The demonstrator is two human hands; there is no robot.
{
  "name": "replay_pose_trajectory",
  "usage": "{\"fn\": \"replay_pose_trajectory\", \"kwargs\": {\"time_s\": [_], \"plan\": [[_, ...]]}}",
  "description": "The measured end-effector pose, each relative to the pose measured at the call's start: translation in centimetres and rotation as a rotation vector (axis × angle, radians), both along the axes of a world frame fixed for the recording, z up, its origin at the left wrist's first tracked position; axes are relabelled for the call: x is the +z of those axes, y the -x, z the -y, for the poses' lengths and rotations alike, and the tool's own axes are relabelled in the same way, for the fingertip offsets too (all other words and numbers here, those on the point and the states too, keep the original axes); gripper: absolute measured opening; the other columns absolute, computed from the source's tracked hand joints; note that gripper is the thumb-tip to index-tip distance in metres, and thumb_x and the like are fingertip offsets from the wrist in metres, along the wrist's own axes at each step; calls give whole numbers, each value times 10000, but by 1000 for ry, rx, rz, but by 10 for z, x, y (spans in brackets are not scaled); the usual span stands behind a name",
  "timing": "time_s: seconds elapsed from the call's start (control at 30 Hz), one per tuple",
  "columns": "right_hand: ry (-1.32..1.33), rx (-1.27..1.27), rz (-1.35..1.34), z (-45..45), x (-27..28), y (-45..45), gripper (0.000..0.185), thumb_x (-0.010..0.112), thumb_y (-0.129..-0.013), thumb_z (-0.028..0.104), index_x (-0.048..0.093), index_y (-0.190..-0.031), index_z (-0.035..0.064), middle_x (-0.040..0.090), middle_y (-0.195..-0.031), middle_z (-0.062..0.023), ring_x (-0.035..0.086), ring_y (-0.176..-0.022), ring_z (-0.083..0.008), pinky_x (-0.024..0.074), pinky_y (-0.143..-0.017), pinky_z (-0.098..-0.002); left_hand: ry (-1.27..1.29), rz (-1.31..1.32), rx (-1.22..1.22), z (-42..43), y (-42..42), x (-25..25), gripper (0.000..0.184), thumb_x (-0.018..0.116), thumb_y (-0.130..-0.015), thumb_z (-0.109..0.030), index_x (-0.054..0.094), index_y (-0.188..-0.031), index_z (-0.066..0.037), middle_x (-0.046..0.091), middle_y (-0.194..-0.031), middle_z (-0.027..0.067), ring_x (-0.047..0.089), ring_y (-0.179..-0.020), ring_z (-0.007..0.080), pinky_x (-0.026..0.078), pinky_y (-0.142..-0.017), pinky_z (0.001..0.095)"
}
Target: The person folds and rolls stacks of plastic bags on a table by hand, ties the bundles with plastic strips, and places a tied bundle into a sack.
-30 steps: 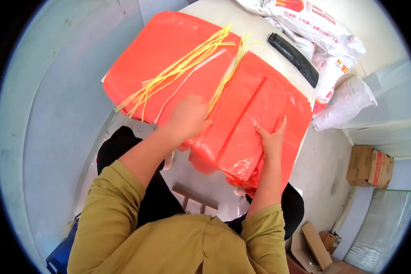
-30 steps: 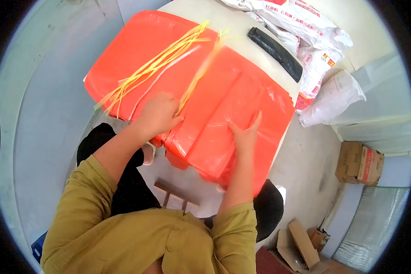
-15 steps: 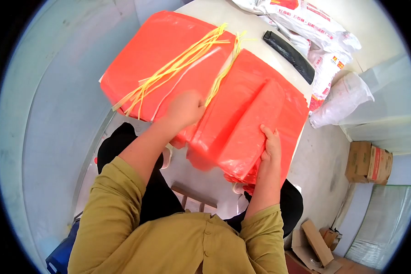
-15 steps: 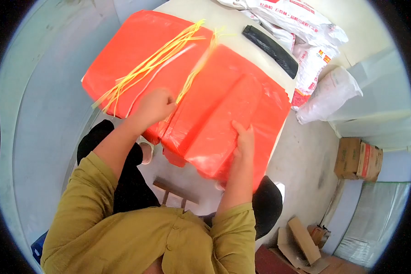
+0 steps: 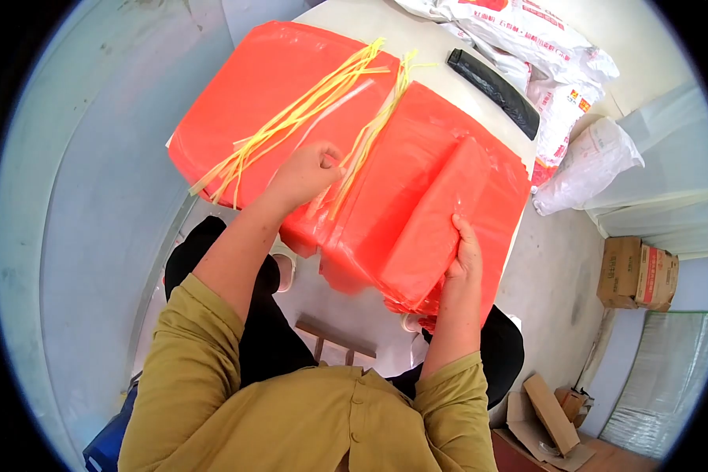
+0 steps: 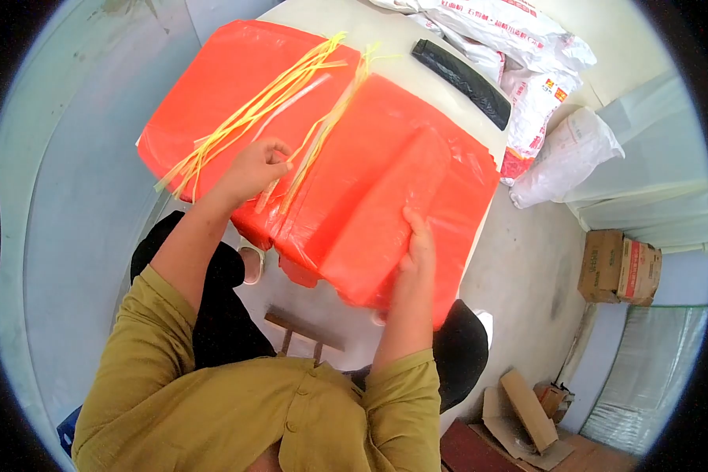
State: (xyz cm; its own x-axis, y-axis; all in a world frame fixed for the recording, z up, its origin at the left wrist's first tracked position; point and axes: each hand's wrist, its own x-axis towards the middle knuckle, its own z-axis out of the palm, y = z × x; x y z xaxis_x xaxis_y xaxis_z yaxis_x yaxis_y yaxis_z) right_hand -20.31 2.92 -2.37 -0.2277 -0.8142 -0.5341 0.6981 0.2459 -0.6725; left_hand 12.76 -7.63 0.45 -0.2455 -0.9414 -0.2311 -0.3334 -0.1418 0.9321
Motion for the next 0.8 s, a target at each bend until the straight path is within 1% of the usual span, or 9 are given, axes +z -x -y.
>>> {"fn": "replay_pose_trajectory", "kwargs": {"time_s": [0.03, 0.13, 0.23, 0.33, 0.43, 0.53, 0.63, 0.73, 0.8], "plan": [[-4, -4, 11, 0, 2, -1, 556, 769, -877, 134, 567, -1382, 21, 685, -1252, -160, 663, -1150, -338, 557, -1009, -489, 1, -40, 4, 1, 1, 0, 210, 691, -974, -127, 639, -1152, -28, 673, -919, 26, 602, -796, 99, 495, -695, 272], [-24, -2, 126, -1, 8, -6, 528, 740, -906, 148, 563, -1387, 22, 674, -1288, -148, 661, -1158, -334, 551, -1024, -497, -204, -384, 33, -6, 13, 16, 252, 690, -983, -131, 645, -1206, -23, 682, -936, 31, 617, -814, 104, 515, -707, 274], [47, -31, 249, 0, 12, -19, 478, 702, -939, 155, 566, -1377, 21, 667, -1311, -137, 656, -1170, -327, 540, -1040, -494, -110, -263, -103, -20, 43, 3, 257, 692, -988, -132, 657, -1213, -11, 717, -1007, 54, 665, -882, 121, 550, -776, 287], [70, -86, 147, 4, 13, -41, 441, 669, -961, 220, 598, -1342, 10, 678, -1313, -159, 656, -1183, -339, 534, -1058, -497, -363, -578, -178, -48, 84, 9, 261, 703, -985, -128, 675, -1213, -4, 739, -1099, 81, 698, -973, 142, 572, -827, 306], [70, -17, 207, -1, 20, -41, 437, 655, -972, 252, 598, -1333, 13, 678, -1306, -156, 652, -1182, -325, 539, -1043, -488, -481, -477, -219, -58, 95, 18, 252, 681, -1000, -132, 691, -1218, -6, 740, -1173, 92, 708, -1028, 155, 575, -876, 319], [65, 19, 168, -6, 25, -37, 442, 651, -977, 263, 590, -1335, 11, 672, -1306, -159, 653, -1176, -325, 541, -1036, -488, -495, -403, -411, -57, 96, 21, 286, 656, -1017, -146, 671, -1264, -2, 735, -1169, 93, 703, -1030, 161, 576, -874, 329], [26, 23, 130, -10, 28, -31, 459, 655, -978, 266, 578, -1346, 3, 662, -1311, -168, 654, -1173, -329, 541, -1035, -490, -571, -391, -200, -59, 103, 33, 322, 627, -1040, -185, 647, -1306, -5, 725, -1179, 109, 693, -1060, 170, 569, -898, 336], [-8, 28, 122, -13, 27, -24, 462, 665, -977, 260, 574, -1347, -2, 657, -1309, -180, 653, -1173, -330, 544, -1030, -485, -800, -794, -117, -51, 99, 29, 453, 656, -1022, -166, 539, -1428, -2, 693, -1234, 145, 681, -1093, 201, 568, -918, 357], [-38, 31, 71, -15, 24, -19, 451, 677, -977, 251, 579, -1338, -2, 665, -1288, -171, 655, -1170, -314, 547, -1024, -470, -537, -514, -185, -59, 112, 31, 570, 680, -999, -133, 442, -1499, 4, 661, -1282, 173, 668, -1127, 223, 559, -951, 376]]}}
